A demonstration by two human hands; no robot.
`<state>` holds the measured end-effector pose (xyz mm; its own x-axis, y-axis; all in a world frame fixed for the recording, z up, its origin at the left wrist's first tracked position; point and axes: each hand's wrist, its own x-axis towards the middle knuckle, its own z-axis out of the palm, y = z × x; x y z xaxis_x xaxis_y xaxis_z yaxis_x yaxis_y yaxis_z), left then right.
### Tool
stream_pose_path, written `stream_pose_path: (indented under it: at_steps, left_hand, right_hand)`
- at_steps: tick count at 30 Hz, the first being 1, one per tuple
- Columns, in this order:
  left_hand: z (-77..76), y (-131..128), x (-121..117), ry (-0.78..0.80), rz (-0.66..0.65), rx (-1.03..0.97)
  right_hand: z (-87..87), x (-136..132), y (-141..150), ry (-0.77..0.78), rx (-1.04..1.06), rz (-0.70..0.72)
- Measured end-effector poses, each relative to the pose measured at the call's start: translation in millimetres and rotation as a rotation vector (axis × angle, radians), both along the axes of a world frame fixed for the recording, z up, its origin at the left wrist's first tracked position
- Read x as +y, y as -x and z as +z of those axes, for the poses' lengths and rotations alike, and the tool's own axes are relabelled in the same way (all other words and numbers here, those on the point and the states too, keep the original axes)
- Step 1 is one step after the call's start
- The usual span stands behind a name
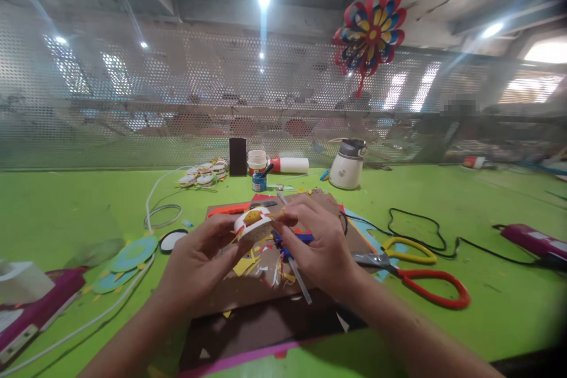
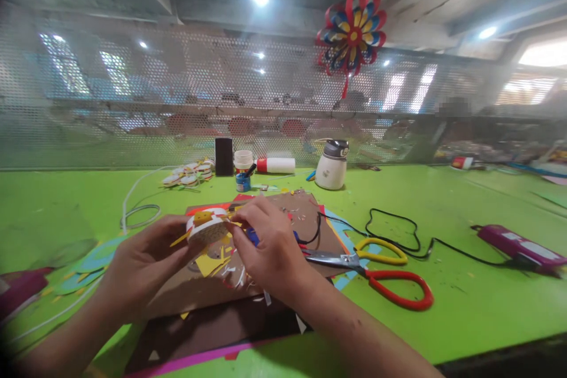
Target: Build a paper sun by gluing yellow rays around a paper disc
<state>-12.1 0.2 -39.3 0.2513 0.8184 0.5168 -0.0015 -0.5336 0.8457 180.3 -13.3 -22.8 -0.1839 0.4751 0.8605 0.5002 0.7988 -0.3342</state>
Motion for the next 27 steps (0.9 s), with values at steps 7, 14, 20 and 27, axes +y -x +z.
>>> stream_pose_path:
  at_steps: [7, 14, 20, 27]
  left_hand:
    - [-4.2, 0, 0, 0.011, 0.043, 0.029]
    - [4.2, 3, -3, 0.193, -0.256, -0.148]
    - [9.6, 19, -1, 0.439, -0.482, -0.294]
    - [13.9, 20, 1, 0.373, -0.403, -0.047]
  right_hand:
    - [-3.5, -4, 4, -0.153, -0.144, -0.152]
    - [-6.5, -4, 6, -0.206, -0.180, -0.168]
    - [-7.1, -8, 6, -0.271, -0.212, -0.131]
    - [-3.9, -10, 8, -0.293, -0.219, -0.081]
